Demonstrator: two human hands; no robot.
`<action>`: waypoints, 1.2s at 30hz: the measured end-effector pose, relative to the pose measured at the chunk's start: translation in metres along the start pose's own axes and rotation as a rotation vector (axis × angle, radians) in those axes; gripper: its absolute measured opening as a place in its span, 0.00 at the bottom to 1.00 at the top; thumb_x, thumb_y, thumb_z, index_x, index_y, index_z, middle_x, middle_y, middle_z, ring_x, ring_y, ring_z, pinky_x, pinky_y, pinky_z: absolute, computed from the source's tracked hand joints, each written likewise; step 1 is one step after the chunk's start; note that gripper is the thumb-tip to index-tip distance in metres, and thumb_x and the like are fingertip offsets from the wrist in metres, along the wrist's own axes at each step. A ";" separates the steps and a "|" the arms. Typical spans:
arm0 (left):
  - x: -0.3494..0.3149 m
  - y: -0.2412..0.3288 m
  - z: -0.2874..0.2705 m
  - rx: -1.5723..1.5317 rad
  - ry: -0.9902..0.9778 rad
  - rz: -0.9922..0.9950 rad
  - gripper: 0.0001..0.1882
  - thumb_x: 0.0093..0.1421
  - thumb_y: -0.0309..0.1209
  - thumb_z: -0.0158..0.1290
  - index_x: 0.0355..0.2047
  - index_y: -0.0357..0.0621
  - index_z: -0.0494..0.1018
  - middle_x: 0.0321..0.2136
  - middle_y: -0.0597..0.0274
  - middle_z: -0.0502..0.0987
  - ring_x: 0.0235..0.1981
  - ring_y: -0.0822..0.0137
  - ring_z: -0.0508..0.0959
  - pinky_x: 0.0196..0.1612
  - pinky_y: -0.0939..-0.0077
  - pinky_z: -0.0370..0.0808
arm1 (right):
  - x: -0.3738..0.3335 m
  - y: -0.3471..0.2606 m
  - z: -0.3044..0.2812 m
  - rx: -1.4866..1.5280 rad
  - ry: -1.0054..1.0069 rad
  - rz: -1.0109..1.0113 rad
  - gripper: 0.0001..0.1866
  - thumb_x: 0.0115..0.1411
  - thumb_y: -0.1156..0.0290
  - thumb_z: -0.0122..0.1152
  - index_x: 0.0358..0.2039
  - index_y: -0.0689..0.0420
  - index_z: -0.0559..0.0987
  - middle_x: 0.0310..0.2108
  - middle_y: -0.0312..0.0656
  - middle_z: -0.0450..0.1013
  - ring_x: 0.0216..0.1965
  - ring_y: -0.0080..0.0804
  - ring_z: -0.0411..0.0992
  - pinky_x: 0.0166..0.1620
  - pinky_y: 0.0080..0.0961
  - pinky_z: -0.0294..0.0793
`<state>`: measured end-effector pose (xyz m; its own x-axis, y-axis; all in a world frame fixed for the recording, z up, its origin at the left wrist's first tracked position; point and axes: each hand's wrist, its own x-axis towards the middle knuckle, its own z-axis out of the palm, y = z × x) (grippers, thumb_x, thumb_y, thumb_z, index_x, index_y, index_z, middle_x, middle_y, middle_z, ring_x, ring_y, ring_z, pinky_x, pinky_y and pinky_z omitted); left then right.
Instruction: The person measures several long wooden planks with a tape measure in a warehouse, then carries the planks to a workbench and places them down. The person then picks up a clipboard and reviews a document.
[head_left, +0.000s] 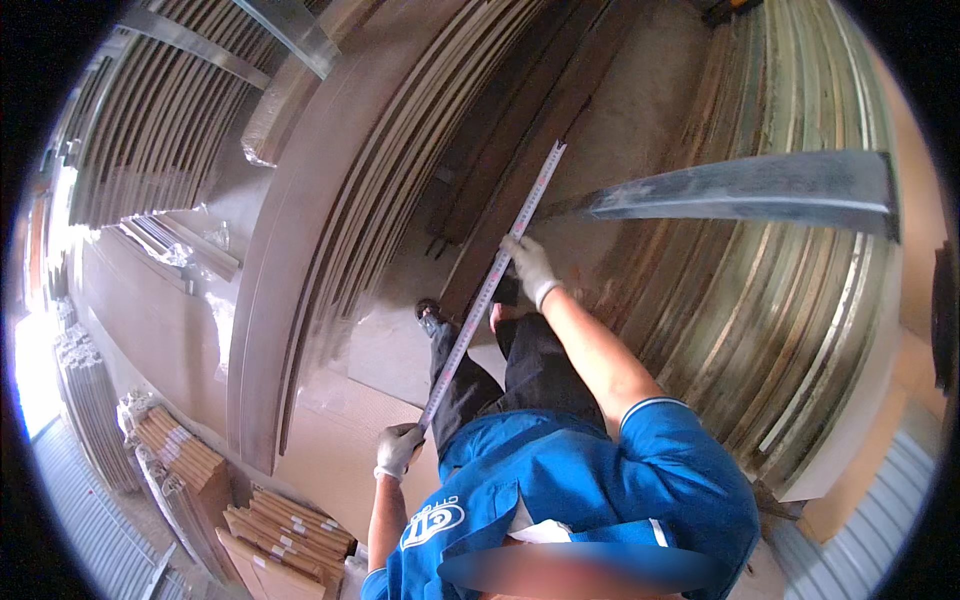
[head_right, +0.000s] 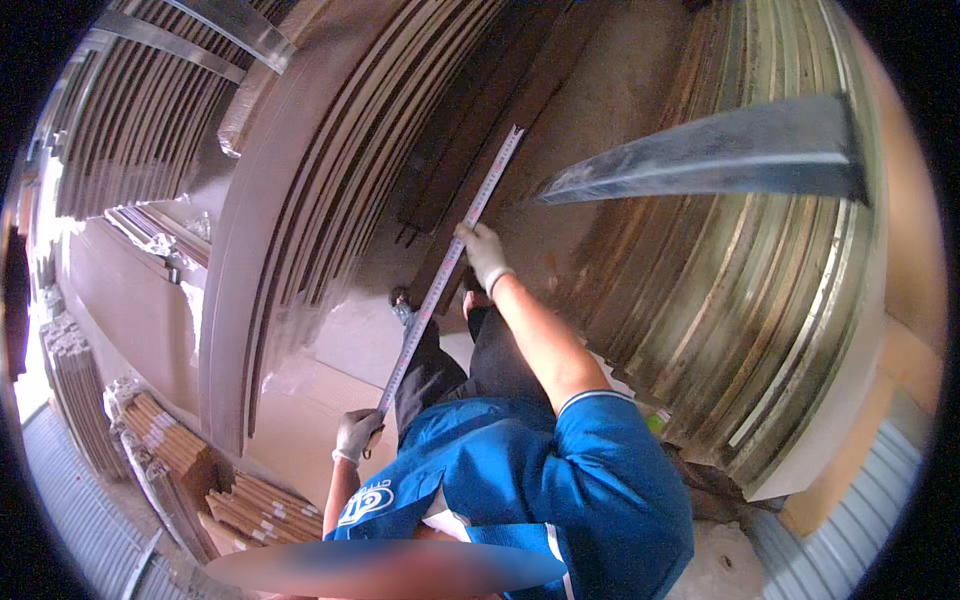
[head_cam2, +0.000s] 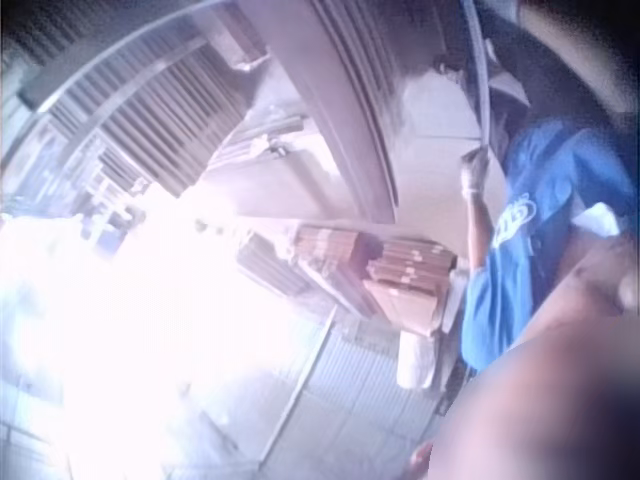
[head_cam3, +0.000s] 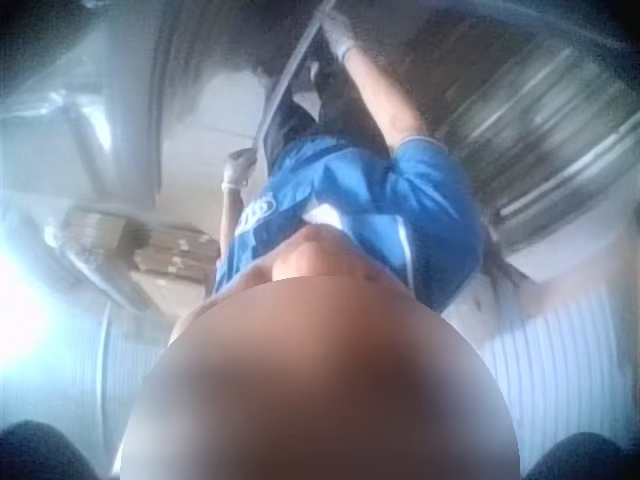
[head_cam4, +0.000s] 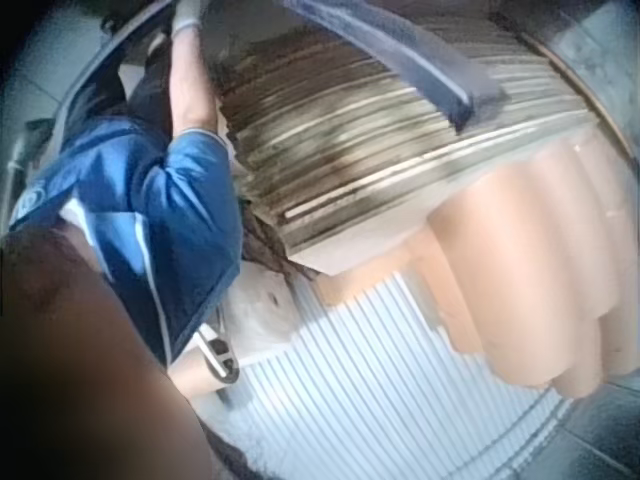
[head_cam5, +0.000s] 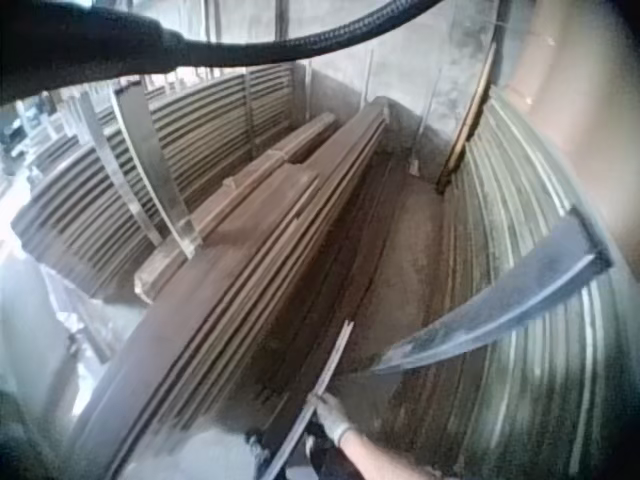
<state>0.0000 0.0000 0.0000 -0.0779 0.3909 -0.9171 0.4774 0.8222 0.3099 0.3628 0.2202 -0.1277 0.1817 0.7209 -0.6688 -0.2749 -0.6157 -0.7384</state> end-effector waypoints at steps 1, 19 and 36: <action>0.001 0.002 0.008 -0.017 -0.054 -0.053 0.16 0.56 0.38 0.58 0.37 0.38 0.83 0.22 0.60 0.81 0.21 0.71 0.78 0.27 0.76 0.75 | -0.020 0.008 0.003 0.015 -0.002 0.002 0.14 0.65 0.61 0.58 0.39 0.59 0.79 0.33 0.38 0.77 0.32 0.31 0.74 0.37 0.30 0.73; 0.299 0.166 0.150 0.143 -0.040 0.442 0.31 0.55 0.59 0.50 0.36 0.41 0.82 0.35 0.38 0.80 0.43 0.42 0.79 0.45 0.54 0.73 | 0.117 0.146 0.007 -0.130 0.291 0.007 0.22 0.67 0.59 0.51 0.49 0.67 0.77 0.43 0.46 0.77 0.44 0.37 0.73 0.50 0.32 0.69; 0.406 0.294 0.182 0.327 -0.131 0.397 0.28 0.55 0.55 0.56 0.36 0.40 0.82 0.36 0.47 0.82 0.40 0.51 0.82 0.45 0.61 0.74 | 0.280 0.125 -0.051 0.155 0.397 -0.013 0.22 0.65 0.61 0.55 0.50 0.68 0.76 0.35 0.41 0.75 0.34 0.29 0.70 0.38 0.29 0.70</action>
<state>0.2683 0.3255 -0.3270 0.2644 0.5738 -0.7751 0.6978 0.4410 0.5645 0.4275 0.3290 -0.4112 0.5272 0.5309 -0.6635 -0.4037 -0.5306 -0.7453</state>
